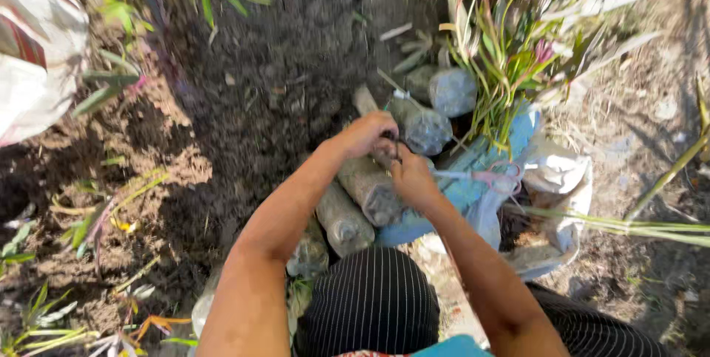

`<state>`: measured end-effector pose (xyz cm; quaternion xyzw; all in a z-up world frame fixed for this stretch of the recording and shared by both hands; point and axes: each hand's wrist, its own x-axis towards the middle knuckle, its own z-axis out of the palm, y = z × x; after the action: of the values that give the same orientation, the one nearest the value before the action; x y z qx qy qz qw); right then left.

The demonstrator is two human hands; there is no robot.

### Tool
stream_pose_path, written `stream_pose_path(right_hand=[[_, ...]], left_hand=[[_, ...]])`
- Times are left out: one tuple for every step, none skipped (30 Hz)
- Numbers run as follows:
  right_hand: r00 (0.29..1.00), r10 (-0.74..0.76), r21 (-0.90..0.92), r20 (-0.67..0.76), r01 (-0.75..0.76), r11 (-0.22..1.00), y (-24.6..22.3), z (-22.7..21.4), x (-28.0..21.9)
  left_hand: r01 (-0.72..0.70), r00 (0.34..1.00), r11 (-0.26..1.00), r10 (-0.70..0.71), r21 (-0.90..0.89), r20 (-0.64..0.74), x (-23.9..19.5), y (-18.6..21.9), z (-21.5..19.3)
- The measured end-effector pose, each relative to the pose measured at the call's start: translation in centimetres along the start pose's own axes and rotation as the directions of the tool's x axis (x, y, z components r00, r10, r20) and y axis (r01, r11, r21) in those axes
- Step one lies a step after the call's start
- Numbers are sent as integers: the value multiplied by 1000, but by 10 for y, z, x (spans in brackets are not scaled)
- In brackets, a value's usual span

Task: The person is planting seedlings into soil-filled plastic bottles, then uses scissors to prune other plant cuttings.

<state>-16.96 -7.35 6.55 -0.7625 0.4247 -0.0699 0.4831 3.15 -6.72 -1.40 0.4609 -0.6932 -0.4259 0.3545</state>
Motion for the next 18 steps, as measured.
stream_pose_path(right_hand=[[978, -207, -260, -36, 191, 946, 0, -5, 14], [973, -227, -263, -50, 206, 942, -5, -17, 15], [990, -124, -329, 61, 138, 934, -15, -30, -8], [986, -11, -399, 164, 77, 914, -29, -43, -24], [982, 82, -396, 170, -9, 918, -42, -57, -38], [969, 175, -394, 175, -94, 914, -56, -70, -53], [981, 136, -244, 140, -99, 965, -70, -88, -67], [990, 104, -88, 100, -95, 992, -82, -103, -80], [989, 107, -87, 98, -99, 991, -88, -110, -88], [970, 205, -11, 132, -206, 979, -89, -116, -95], [939, 294, 58, 177, -308, 950, -85, -118, -99], [914, 355, 37, 198, -369, 929, -75, -111, -94], [881, 419, 13, 220, -432, 902, -59, -98, -84], [860, 456, 64, 230, -481, 875, -41, -74, -62], [839, 489, 116, 239, -525, 843, -24, -47, -43], [989, 136, 39, 59, -138, 990, -12, -25, -43], [953, -292, -101, -76, 284, 954, -4, -12, -34], [946, -312, -102, -87, 303, 948, 2, -12, -22]], left_hand=[[-60, 992, 997, 66, 56, -109, 1, 15, -13], [-115, 968, 986, 138, 117, -212, 3, 34, -26], [-118, 970, 987, 139, 113, -200, 2, 59, -31], [-56, 958, 986, 97, 156, -270, 1, 82, -34], [26, 934, 983, 41, 182, -356, -3, 105, -28], [38, 933, 985, 25, 168, -358, -3, 124, -18], [-57, 940, 993, 87, 101, -330, 5, 135, -14], [-150, 940, 988, 152, 31, -306, 11, 141, -7], [-151, 941, 988, 152, 29, -303, 15, 144, 5], [-112, 965, 994, 107, -8, -241, 18, 141, 20], [-70, 981, 997, 61, -40, -183, 18, 132, 33], [-70, 981, 997, 61, -41, -186, 16, 114, 38], [-13, 994, 997, 4, -77, -108, 15, 91, 42], [46, 998, 993, -49, -109, -27, 15, 69, 47], [57, 996, 980, -68, -191, -54, 6, 45, 39], [66, 993, 960, -90, -271, -79, -5, 29, 31], [56, 993, 966, -80, -251, -85, -5, 21, 23], [-9, 991, 994, -5, -108, -134, -3, 18, 15]])
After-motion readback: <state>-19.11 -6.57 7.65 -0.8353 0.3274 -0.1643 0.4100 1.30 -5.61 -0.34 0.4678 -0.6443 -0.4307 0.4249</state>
